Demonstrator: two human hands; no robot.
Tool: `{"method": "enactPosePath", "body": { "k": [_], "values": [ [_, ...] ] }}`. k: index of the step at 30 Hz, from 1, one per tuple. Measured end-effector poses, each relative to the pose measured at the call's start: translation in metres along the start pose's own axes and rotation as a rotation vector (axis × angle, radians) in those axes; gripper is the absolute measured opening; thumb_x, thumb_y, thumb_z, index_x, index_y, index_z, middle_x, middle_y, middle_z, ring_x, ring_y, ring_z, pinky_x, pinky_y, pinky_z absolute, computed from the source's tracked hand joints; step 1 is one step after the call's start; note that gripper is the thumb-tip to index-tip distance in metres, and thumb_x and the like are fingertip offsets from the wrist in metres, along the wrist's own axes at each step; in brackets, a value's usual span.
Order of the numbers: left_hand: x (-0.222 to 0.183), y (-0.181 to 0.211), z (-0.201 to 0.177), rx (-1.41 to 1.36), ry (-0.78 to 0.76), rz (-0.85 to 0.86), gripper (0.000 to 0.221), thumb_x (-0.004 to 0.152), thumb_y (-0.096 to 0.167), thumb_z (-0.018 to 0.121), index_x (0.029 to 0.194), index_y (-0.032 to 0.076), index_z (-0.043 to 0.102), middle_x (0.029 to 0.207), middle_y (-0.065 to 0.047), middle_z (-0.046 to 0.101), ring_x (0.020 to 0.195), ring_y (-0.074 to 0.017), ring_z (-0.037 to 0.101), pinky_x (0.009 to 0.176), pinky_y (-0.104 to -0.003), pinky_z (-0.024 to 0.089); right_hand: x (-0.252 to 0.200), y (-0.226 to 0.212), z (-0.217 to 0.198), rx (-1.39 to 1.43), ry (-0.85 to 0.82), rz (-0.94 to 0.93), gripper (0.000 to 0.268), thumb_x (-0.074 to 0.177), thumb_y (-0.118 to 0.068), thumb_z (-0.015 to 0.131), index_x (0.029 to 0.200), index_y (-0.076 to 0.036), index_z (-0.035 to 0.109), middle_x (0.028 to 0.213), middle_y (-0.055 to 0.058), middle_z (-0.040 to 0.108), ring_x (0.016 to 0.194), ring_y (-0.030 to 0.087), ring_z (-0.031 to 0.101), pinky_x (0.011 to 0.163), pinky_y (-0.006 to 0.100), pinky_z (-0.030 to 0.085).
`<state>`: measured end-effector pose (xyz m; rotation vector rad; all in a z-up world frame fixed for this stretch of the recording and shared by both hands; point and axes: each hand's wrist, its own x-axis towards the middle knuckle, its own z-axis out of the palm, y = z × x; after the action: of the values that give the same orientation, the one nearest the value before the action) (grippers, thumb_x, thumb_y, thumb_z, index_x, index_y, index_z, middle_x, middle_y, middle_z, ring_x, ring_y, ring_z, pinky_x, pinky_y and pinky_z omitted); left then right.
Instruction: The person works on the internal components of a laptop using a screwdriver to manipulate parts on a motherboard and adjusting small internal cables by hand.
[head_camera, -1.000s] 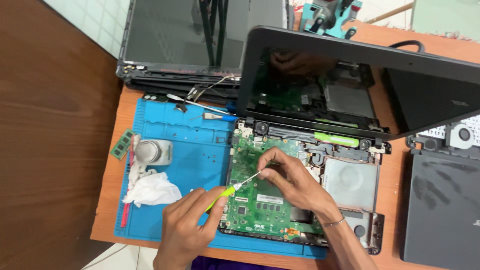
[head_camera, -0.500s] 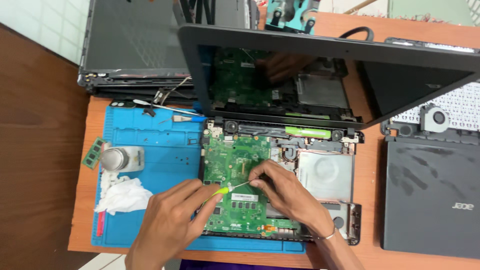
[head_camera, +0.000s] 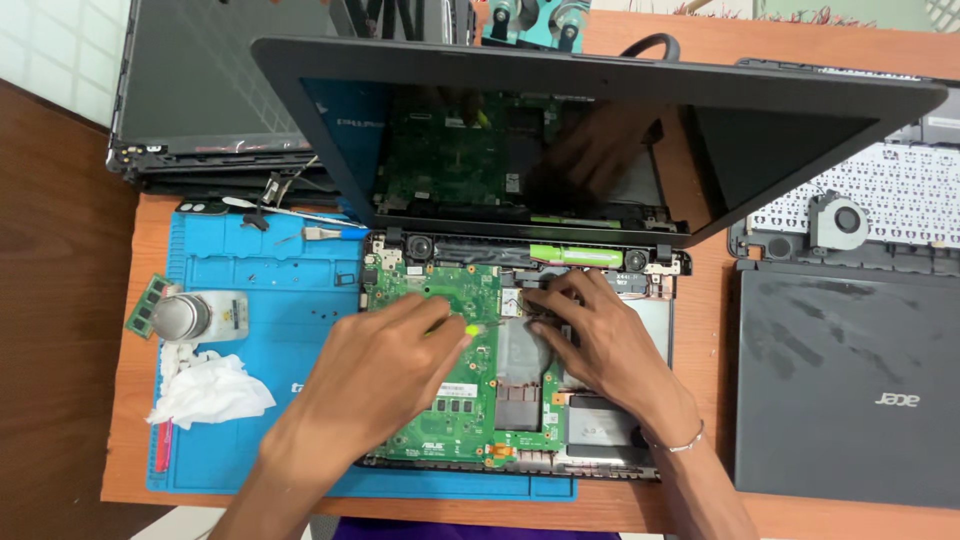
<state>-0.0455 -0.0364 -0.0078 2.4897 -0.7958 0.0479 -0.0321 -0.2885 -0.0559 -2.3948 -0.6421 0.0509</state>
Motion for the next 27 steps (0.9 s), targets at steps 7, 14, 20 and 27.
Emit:
{"method": "enactPosePath", "body": {
  "k": [7, 14, 20, 27],
  "values": [
    [0.022, 0.007, 0.007, 0.117, -0.085, 0.076, 0.006, 0.078, 0.006, 0.070, 0.076, 0.002, 0.066, 0.080, -0.009, 0.066, 0.081, -0.0257, 0.068, 0.057, -0.040, 0.057, -0.001, 0.003, 0.003, -0.061, -0.027, -0.014, 0.031, 0.088, -0.015, 0.073, 0.118, -0.008, 0.070, 0.103, 0.009, 0.061, 0.095, 0.029, 0.057, 0.079, 0.042, 0.054],
    [0.027, 0.010, 0.013, 0.154, -0.090, 0.089, 0.004, 0.078, 0.004, 0.069, 0.075, 0.002, 0.067, 0.078, -0.009, 0.066, 0.082, -0.0263, 0.068, 0.058, -0.040, 0.057, -0.005, 0.006, 0.005, -0.033, -0.007, -0.029, 0.034, 0.086, -0.013, 0.073, 0.120, -0.010, 0.069, 0.104, 0.008, 0.061, 0.097, 0.030, 0.057, 0.079, 0.043, 0.054],
    [0.033, 0.013, 0.013, 0.188, -0.095, 0.105, 0.006, 0.073, 0.000, 0.069, 0.079, 0.002, 0.068, 0.083, -0.009, 0.067, 0.085, -0.0272, 0.070, 0.062, -0.040, 0.059, -0.004, 0.006, 0.004, 0.008, 0.007, -0.017, 0.034, 0.088, -0.014, 0.074, 0.121, -0.010, 0.070, 0.105, 0.009, 0.061, 0.098, 0.030, 0.057, 0.082, 0.044, 0.053],
    [0.045, 0.032, 0.013, 0.353, -0.247, 0.134, 0.027, 0.065, -0.001, 0.071, 0.092, -0.006, 0.068, 0.102, -0.014, 0.062, 0.083, -0.0255, 0.071, 0.061, -0.035, 0.062, -0.005, 0.007, 0.003, 0.056, 0.014, -0.011, 0.037, 0.086, -0.012, 0.073, 0.123, -0.008, 0.069, 0.104, 0.009, 0.060, 0.097, 0.032, 0.056, 0.084, 0.045, 0.052]
  ]
}}
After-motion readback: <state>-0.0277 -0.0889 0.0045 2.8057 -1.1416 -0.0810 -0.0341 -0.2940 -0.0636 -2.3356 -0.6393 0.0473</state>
